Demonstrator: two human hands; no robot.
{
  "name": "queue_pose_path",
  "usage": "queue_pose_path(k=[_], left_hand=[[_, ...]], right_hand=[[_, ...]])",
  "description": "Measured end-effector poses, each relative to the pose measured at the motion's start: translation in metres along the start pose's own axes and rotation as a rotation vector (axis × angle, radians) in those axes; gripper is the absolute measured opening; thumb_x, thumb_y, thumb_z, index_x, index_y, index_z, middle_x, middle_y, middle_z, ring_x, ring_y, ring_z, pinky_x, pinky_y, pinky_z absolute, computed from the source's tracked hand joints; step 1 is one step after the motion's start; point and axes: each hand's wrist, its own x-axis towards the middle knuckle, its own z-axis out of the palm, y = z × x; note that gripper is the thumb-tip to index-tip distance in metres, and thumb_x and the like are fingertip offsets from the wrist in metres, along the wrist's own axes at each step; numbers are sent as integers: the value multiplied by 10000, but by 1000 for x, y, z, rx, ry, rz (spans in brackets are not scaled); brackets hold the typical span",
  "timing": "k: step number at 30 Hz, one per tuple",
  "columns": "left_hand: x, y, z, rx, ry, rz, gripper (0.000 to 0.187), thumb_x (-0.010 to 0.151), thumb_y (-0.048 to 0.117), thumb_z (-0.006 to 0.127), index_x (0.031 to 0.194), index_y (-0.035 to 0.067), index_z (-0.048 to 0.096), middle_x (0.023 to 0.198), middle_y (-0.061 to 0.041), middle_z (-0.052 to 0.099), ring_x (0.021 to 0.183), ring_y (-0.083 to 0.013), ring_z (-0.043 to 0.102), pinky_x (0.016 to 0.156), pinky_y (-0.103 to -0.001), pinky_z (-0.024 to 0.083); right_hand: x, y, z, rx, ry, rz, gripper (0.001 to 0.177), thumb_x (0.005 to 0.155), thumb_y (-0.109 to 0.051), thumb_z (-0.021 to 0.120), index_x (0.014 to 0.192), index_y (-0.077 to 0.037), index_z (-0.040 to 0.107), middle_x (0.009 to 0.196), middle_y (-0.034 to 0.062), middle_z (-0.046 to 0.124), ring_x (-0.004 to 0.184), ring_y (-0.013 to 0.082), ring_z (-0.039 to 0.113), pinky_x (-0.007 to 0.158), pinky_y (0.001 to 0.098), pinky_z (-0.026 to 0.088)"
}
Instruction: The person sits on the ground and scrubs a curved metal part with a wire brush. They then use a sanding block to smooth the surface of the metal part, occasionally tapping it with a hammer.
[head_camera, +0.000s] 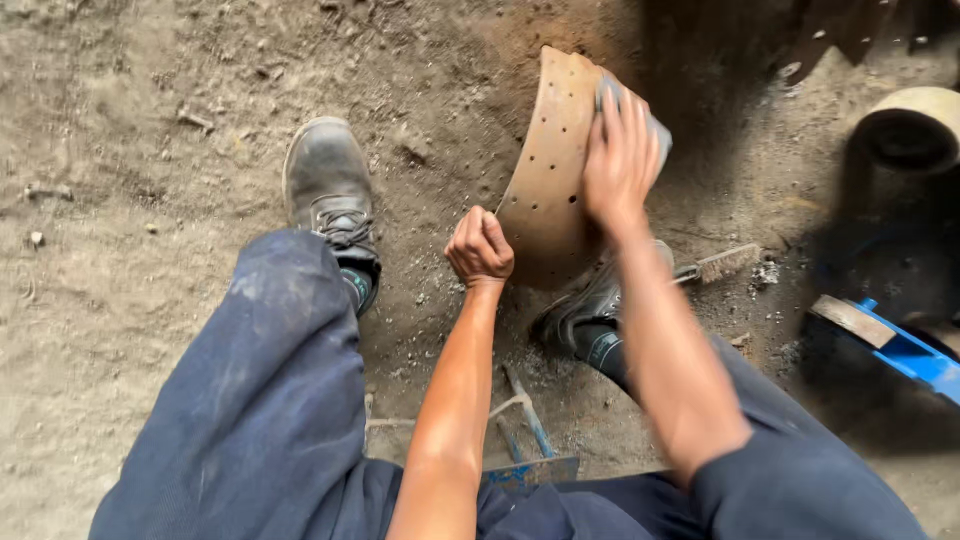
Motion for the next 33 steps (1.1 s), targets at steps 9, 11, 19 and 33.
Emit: queue_pose_path(k=[9, 11, 19, 33], left_hand=[[3, 5, -4, 26, 23, 12, 301, 1023, 255, 449, 832, 39, 534, 753, -200, 614, 714, -450, 614, 621, -538, 472], [3, 5, -4, 13, 29, 19, 303, 1027, 256, 448, 829, 41, 530, 763, -198, 621, 709, -446, 615, 613, -535, 471], [2, 2, -2, 5, 44, 42, 313, 1031, 261, 443, 812, 48, 512, 758, -194, 606, 733, -442, 622, 632, -536, 468], [5, 3, -2, 23, 36, 25, 313, 1025, 264, 435, 815, 48, 521, 730, -191, 601, 686, -428, 617, 601, -529, 462]], right_hand=[[17, -1, -16, 61, -130, -44, 546, 1046, -252, 384, 1577, -147, 452, 1650, 168, 384, 1548, 371, 309, 1252, 542, 199], [-71, -39, -27, 93, -59, -51, 634, 1016, -146, 379, 1650, -128, 363, 1728, 191, 249, 1618, 401, 187, 1300, 597, 94], [-76, -75, -30, 87, -21, -7, 526, 1139, -258, 459, 1642, -144, 357, 1740, 159, 211, 1622, 385, 159, 1300, 589, 61], [-119, -83, -34, 118, -25, -25, 570, 1051, -193, 488, 1611, -133, 398, 1726, 176, 244, 1621, 376, 166, 1305, 583, 88]])
